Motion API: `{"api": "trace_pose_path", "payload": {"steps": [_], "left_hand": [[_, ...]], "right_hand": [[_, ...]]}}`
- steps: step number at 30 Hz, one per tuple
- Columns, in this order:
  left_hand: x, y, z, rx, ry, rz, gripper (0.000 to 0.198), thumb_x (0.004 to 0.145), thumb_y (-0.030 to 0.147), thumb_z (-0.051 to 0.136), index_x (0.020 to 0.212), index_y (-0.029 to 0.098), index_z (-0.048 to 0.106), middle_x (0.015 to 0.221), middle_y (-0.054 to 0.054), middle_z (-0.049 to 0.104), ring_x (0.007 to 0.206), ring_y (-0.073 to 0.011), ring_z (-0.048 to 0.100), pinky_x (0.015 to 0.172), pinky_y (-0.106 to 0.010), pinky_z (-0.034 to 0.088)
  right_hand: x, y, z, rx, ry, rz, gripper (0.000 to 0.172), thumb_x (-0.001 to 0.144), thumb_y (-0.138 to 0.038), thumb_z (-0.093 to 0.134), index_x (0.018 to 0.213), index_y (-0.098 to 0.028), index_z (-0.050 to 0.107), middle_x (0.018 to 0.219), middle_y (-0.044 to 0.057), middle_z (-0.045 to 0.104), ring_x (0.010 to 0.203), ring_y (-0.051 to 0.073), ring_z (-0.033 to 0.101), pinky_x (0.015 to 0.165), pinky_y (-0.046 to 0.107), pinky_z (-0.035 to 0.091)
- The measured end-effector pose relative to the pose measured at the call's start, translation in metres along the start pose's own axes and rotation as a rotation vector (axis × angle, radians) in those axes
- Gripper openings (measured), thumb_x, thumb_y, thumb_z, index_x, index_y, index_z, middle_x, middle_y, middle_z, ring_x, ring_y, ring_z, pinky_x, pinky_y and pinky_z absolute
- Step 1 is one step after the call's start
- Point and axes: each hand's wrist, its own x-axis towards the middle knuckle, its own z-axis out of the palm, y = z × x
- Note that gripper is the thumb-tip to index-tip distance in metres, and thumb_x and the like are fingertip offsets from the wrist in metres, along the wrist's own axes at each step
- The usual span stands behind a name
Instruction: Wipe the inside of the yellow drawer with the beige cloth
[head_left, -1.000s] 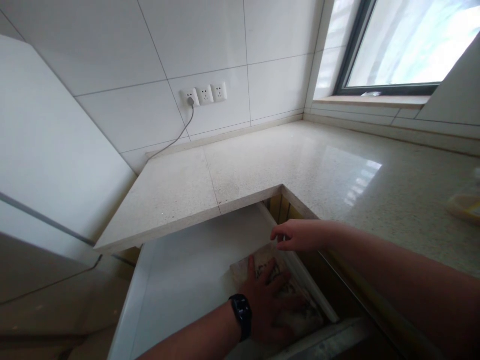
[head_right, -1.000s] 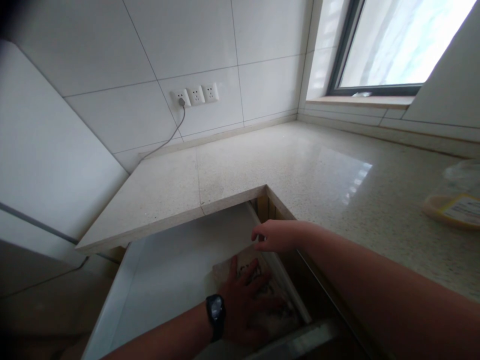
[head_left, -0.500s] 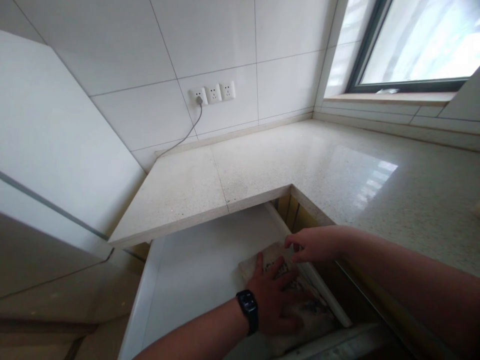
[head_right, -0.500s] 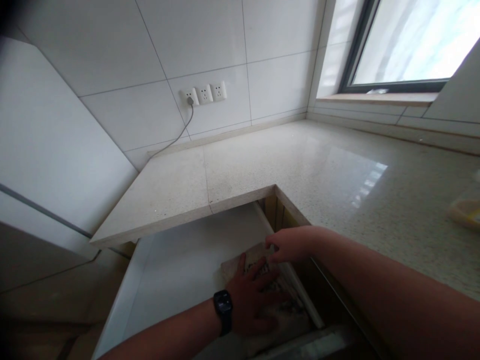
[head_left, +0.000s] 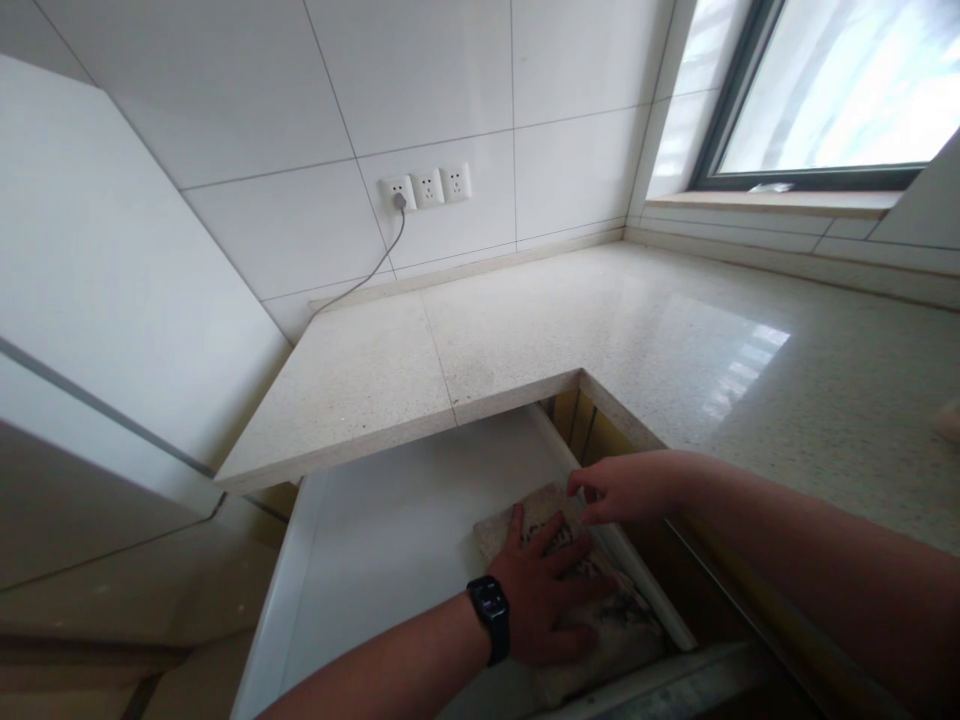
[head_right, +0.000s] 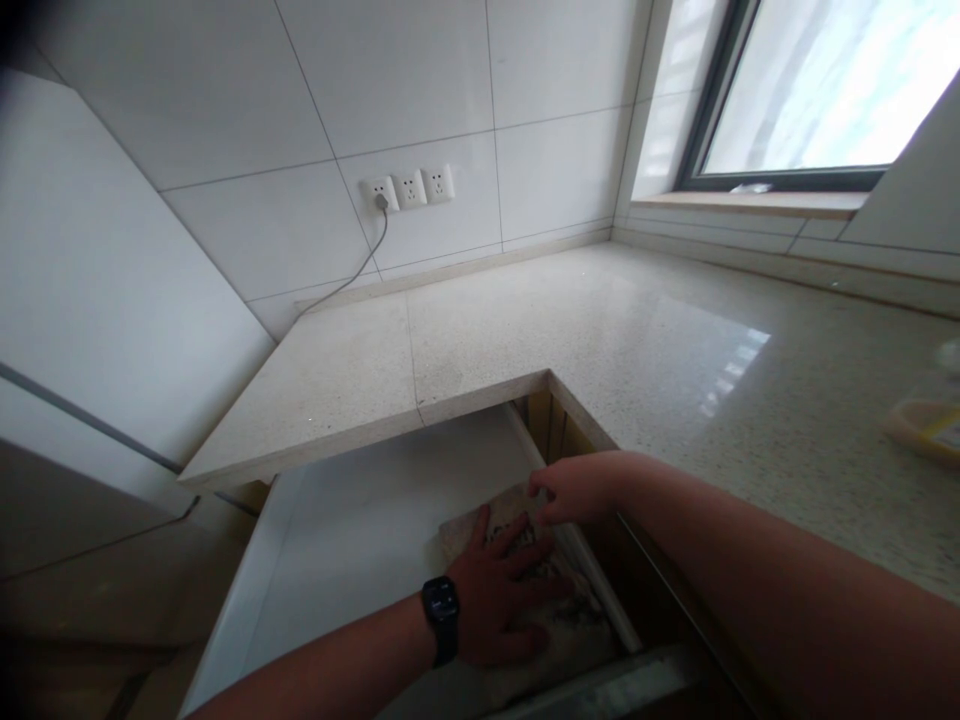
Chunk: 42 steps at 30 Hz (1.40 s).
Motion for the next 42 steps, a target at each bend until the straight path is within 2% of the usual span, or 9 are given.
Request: {"api": "trace_pose_path", "payload": {"steps": [9, 18, 33, 42], "left_hand": [[0.0, 0.004, -0.006, 0.062, -0.036, -0.022, 0.061, 0.096, 0.065, 0.043, 0.154, 0.048, 0.032, 0.167, 0.004, 0.022, 0.154, -0.0406, 0.01, 0.111, -0.083, 0.0], [-0.001, 0.002, -0.002, 0.052, -0.004, -0.017, 0.06, 0.096, 0.064, 0.043, 0.153, 0.048, 0.034, 0.167, 0.004, 0.024, 0.154, -0.0411, 0.012, 0.112, -0.082, 0.002], [-0.002, 0.001, -0.002, -0.007, 0.018, 0.002, 0.06, 0.096, 0.063, 0.045, 0.153, 0.047, 0.034, 0.166, 0.002, 0.025, 0.154, -0.0405, 0.01, 0.11, -0.083, -0.004], [0.003, -0.007, 0.011, 0.023, -0.001, -0.006, 0.062, 0.094, 0.066, 0.041, 0.153, 0.048, 0.033, 0.167, 0.003, 0.023, 0.154, -0.0404, 0.006, 0.107, -0.084, -0.009]], "right_hand": [[0.001, 0.0, 0.001, -0.017, 0.001, 0.001, 0.059, 0.084, -0.048, 0.059, 0.135, -0.018, 0.061, 0.113, 0.013, 0.074, 0.101, 0.031, 0.07, 0.087, 0.041, 0.05], [0.001, -0.001, 0.001, -0.038, -0.002, -0.004, 0.059, 0.084, -0.047, 0.059, 0.136, -0.018, 0.061, 0.113, 0.013, 0.074, 0.102, 0.032, 0.07, 0.088, 0.042, 0.05], [0.001, -0.003, 0.0, -0.033, -0.02, 0.006, 0.06, 0.085, -0.048, 0.059, 0.136, -0.018, 0.06, 0.114, 0.014, 0.073, 0.102, 0.031, 0.069, 0.087, 0.04, 0.05], [0.0, -0.006, -0.002, -0.032, -0.036, 0.016, 0.061, 0.085, -0.047, 0.058, 0.137, -0.017, 0.059, 0.113, 0.014, 0.073, 0.101, 0.031, 0.069, 0.085, 0.039, 0.049]]}}
